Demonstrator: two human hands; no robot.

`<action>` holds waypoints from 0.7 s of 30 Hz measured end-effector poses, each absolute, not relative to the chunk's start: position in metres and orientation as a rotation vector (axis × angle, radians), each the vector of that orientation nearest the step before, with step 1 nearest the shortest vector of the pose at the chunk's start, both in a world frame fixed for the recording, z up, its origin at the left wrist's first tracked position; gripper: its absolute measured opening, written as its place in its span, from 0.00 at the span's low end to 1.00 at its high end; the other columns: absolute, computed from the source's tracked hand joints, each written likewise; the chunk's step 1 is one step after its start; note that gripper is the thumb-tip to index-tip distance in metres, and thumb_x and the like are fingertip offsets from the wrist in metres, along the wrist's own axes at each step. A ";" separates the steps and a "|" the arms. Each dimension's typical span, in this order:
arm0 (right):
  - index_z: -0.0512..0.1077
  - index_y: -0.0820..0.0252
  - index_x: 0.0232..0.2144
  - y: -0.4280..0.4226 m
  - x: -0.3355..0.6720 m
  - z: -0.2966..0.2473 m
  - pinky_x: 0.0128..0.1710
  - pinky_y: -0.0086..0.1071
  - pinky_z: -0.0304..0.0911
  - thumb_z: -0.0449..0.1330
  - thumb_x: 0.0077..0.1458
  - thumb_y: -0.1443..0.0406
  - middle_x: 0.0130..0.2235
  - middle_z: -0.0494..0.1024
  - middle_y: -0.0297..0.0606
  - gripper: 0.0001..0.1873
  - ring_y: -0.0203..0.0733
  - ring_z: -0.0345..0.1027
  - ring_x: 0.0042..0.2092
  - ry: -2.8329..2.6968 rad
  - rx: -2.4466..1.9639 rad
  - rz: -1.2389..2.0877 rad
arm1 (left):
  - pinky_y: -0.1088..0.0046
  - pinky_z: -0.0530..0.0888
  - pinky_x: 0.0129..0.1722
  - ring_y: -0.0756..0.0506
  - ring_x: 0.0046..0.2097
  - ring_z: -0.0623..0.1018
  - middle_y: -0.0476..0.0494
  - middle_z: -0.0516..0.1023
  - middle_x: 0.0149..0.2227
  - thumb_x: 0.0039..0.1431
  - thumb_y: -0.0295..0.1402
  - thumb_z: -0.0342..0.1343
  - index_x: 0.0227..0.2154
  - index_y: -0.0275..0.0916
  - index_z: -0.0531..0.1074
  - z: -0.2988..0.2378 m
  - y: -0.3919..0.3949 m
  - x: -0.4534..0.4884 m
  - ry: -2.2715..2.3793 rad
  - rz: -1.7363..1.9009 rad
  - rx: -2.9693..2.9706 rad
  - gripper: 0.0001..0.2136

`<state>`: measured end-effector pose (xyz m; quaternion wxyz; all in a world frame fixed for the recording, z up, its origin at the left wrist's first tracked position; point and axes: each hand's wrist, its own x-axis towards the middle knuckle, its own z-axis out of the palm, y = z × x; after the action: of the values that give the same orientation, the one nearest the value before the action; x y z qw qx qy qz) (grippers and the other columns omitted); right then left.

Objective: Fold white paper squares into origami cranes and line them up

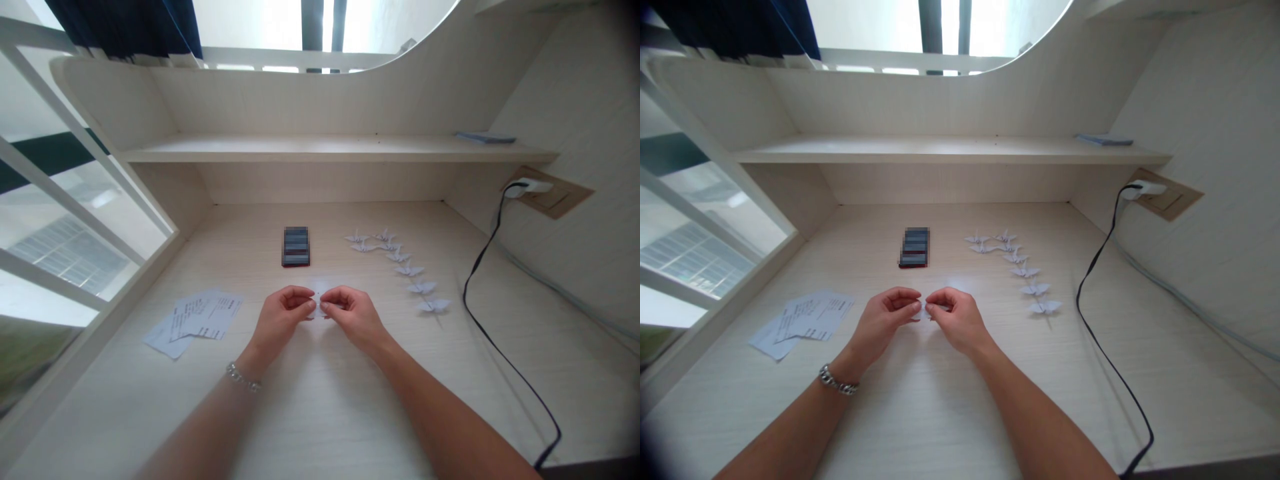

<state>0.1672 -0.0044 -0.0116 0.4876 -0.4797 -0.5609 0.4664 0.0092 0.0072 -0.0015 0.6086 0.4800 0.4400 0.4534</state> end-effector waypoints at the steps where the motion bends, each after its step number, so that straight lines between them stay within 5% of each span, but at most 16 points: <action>1: 0.73 0.62 0.31 -0.004 0.167 -0.012 0.32 0.32 0.66 0.60 0.46 0.65 0.30 0.76 0.38 0.08 0.38 0.69 0.31 -1.361 -1.159 1.149 | 0.73 0.73 0.32 0.48 0.32 0.75 0.43 0.76 0.29 0.43 0.31 0.61 0.32 0.33 0.72 -0.002 0.007 0.010 1.031 1.051 1.135 0.11; 21: 0.68 0.61 0.27 -0.003 0.168 -0.011 0.31 0.31 0.64 0.61 0.44 0.65 0.27 0.73 0.35 0.06 0.36 0.67 0.29 -1.302 -1.100 1.161 | 0.70 0.75 0.33 0.47 0.35 0.76 0.43 0.76 0.32 0.46 0.31 0.60 0.33 0.33 0.73 0.001 0.006 0.010 0.974 1.051 1.031 0.11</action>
<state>0.1676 -0.0029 -0.0113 0.5140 -0.4576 -0.5415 0.4829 0.0102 0.0061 0.0009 0.6350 0.4513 0.4260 0.4600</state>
